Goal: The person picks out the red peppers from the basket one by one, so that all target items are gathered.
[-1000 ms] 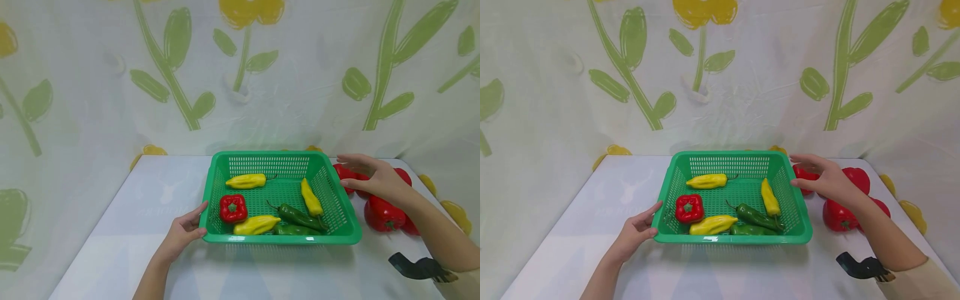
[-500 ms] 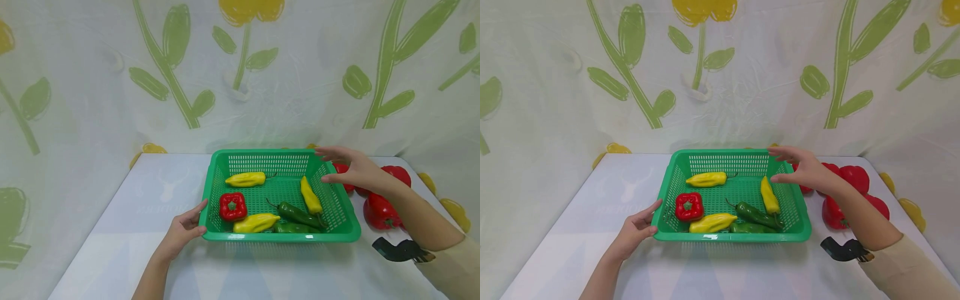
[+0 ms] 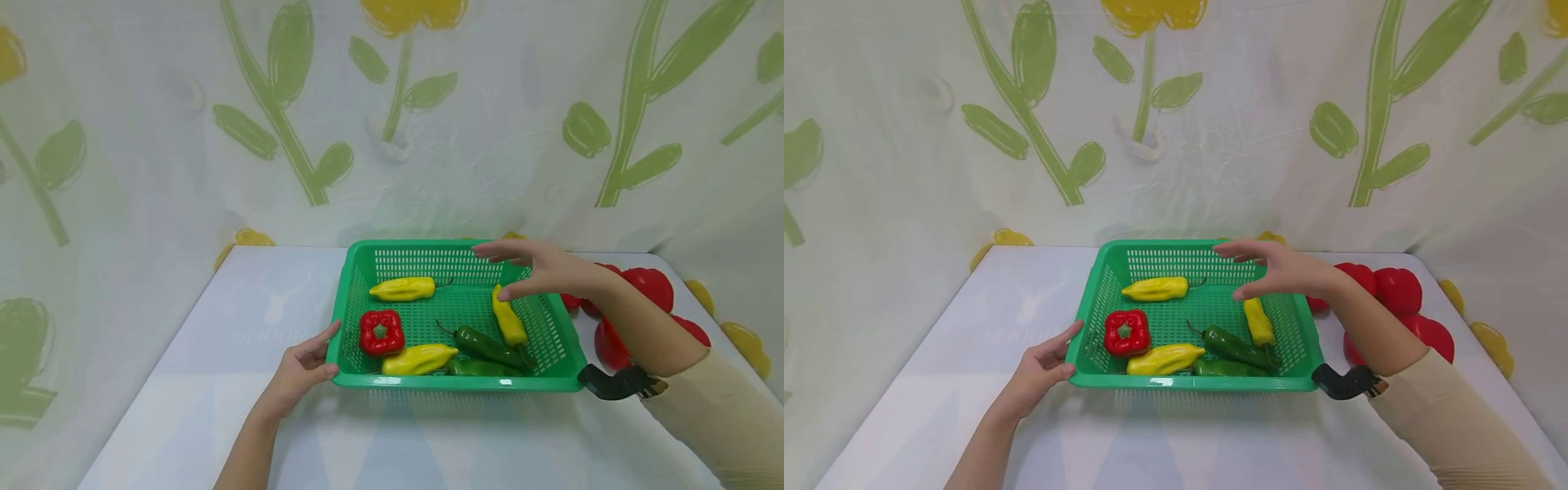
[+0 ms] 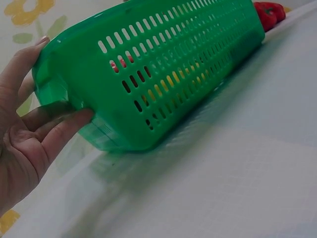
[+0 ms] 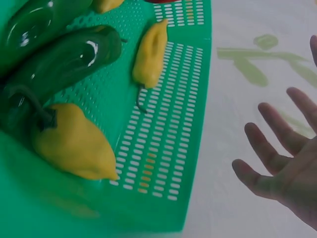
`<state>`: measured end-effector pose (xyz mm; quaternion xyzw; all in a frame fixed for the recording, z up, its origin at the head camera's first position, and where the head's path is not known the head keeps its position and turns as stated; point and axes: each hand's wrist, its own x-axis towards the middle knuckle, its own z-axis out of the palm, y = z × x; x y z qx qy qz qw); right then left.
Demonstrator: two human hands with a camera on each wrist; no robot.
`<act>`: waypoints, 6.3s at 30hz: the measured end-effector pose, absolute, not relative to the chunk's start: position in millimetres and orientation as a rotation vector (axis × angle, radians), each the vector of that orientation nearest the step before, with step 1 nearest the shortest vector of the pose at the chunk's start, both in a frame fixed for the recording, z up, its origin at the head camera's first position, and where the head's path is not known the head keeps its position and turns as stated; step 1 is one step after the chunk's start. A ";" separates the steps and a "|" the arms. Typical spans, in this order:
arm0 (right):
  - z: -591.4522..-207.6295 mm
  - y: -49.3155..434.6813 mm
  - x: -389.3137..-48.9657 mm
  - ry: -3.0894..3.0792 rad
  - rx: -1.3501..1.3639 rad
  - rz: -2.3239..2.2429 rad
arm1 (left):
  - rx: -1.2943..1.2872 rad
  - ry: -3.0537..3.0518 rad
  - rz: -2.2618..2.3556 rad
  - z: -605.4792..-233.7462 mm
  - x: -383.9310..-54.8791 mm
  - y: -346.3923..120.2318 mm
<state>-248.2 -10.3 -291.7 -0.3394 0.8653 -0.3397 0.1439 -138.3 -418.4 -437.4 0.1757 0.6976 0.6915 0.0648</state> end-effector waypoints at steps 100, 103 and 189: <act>-379.8 -166.9 -301.8 2.068 -1.130 -1.018 | 0.542 2.105 2.092 -437.7 -139.5 -416.2; -380.8 -166.2 -303.1 2.081 -1.140 -1.013 | 0.543 2.104 2.092 -437.3 -139.8 -416.0; -272.4 -72.4 -300.1 2.025 -0.912 -1.019 | 0.524 2.091 2.104 -438.3 -137.6 -416.5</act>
